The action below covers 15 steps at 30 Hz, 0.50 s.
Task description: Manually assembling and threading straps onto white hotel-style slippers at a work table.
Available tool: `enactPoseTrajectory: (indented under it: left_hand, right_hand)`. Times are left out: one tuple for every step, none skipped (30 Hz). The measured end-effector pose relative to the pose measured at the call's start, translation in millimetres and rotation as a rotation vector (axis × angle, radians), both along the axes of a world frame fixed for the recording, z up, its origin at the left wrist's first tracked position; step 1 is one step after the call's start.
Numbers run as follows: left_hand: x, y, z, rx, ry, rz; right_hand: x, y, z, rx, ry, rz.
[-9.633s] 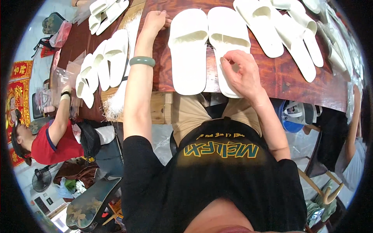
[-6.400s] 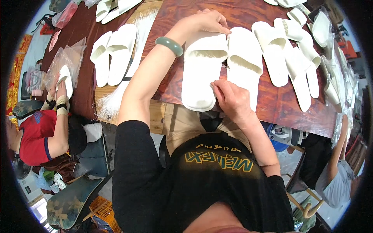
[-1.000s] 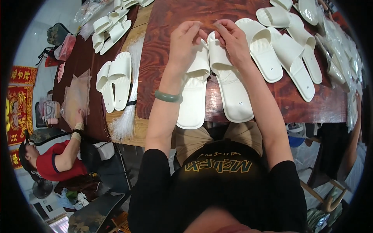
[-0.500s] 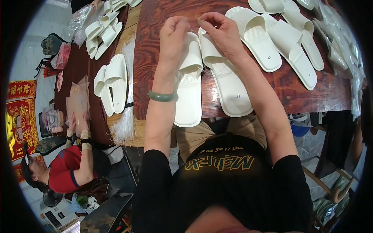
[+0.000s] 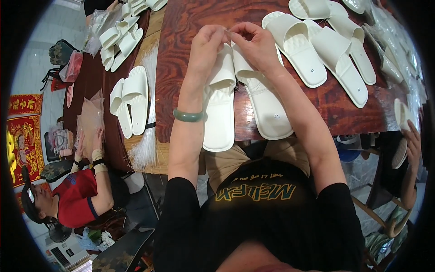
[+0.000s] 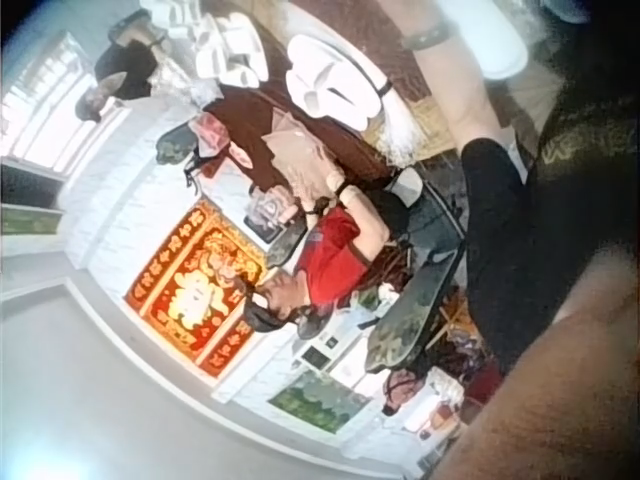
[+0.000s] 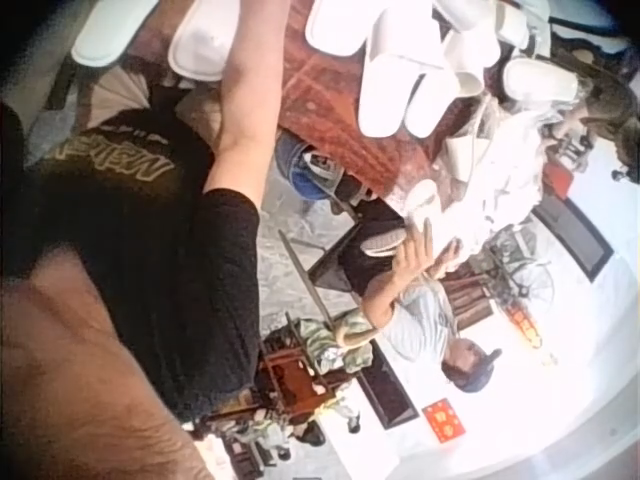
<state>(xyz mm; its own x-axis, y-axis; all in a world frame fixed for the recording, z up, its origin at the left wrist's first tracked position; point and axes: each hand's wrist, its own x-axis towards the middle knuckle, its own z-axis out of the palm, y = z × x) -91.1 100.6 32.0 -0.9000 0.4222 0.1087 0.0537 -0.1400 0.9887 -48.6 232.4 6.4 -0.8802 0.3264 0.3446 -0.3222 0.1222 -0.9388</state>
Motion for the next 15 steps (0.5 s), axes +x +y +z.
enactPoseTrajectory:
  left_hand:
    - [0.5,0.3,0.2,-0.012,0.014,0.000]
    - [0.6,0.5,0.2,-0.033,0.012,0.010]
    - [0.6,0.4,0.3,-0.013,0.034,0.000]
    - [0.5,0.3,0.4,0.010,0.036,-0.001]
    - [0.3,-0.1,0.7,0.019,0.027,0.008]
    - [0.2,-0.5,1.2,0.035,0.047,-0.001]
    - [0.3,-0.8,1.3,0.028,0.039,0.002]
    - [-0.1,-0.7,1.6,0.019,0.027,0.016]
    - [0.4,-0.7,1.4,0.025,0.033,0.003]
    - [0.5,-0.4,1.4,0.026,0.039,-0.009]
    - [0.8,-0.3,1.3,0.008,0.022,-0.015]
    - [1.0,-0.1,1.2,0.027,0.043,-0.021]
    - [1.1,-0.1,1.2,0.023,0.053,-0.017]
    - [1.3,-0.2,1.1,0.004,0.050,-0.010]
    - [1.4,-0.6,1.2,0.018,0.061,-0.012]
  right_hand:
    - [1.1,-0.5,1.0,-0.018,-0.004,0.010]
    - [1.5,-1.3,2.1,-0.033,-0.008,0.020]
    - [2.4,-1.4,2.8,-0.024,-0.003,0.019]
    - [2.9,-1.6,3.4,-0.015,-0.019,-0.001]
    - [2.9,-2.0,4.1,-0.012,-0.041,-0.018]
    - [2.9,-2.1,4.5,-0.002,-0.026,-0.020]
    - [2.7,-2.3,4.7,-0.027,-0.028,-0.013]
    - [2.0,-1.8,5.0,-0.057,-0.066,-0.005]
    - [2.0,-1.8,4.8,-0.049,-0.056,-0.011]
    - [1.4,-1.3,5.0,-0.044,-0.033,-0.010]
    - [1.6,-1.3,4.8,-0.064,-0.019,-0.011]
    - [1.5,-1.1,4.7,-0.086,-0.031,-0.010]
    - [1.9,-0.9,4.7,-0.083,-0.004,-0.013]
    - [2.3,-0.8,4.6,-0.081,-0.015,-0.016]
    - [2.7,-0.9,4.6,-0.082,-0.046,-0.016]
